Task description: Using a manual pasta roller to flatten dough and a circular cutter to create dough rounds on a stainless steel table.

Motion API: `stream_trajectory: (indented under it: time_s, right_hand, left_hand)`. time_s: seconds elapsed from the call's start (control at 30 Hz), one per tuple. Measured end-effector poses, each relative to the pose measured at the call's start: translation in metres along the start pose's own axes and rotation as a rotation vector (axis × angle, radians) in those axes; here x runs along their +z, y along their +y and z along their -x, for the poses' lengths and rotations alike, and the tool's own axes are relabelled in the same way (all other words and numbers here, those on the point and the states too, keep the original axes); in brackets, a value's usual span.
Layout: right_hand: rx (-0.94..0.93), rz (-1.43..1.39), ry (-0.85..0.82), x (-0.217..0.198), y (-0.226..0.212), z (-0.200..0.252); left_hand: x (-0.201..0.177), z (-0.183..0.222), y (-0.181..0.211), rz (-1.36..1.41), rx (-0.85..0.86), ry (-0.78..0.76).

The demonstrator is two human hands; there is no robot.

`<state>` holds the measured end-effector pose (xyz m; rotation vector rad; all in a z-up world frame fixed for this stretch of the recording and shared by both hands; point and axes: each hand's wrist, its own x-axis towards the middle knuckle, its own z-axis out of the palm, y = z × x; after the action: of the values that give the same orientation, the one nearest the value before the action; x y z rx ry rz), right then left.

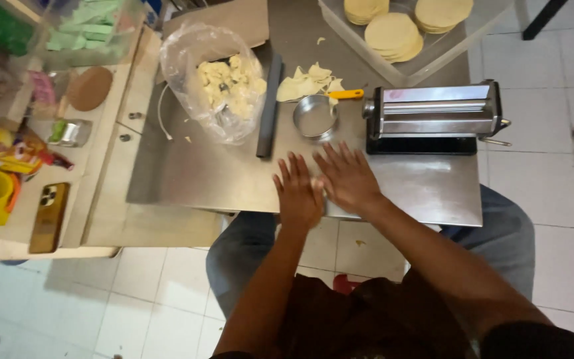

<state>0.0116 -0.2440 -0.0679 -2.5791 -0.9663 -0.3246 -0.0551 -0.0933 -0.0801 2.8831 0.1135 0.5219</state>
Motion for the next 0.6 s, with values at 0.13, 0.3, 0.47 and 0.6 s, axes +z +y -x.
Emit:
stream_trajectory:
  time_s: [0.13,0.3,0.47,0.6]
  right_hand:
    - [-0.147,0.08,0.032,-0.009,-0.014,0.066]
    - [-0.154,-0.006,0.056,-0.008,0.001,0.094]
    - [-0.075,-0.182,-0.348,-0.033,0.02,0.046]
    - [-0.067,-0.31,-0.267,-0.063,0.022,0.007]
  left_hand:
    - [-0.036,0.061,0.011,0.036,0.15,-0.055]
    - [-0.04,0.062,0.001,-0.014,0.195,-0.243]
    - [0.004,0.023,-0.018,-0.069,0.353,-0.398]
    - [-0.01,-0.037,-0.046,0.181,0.275,-0.575]
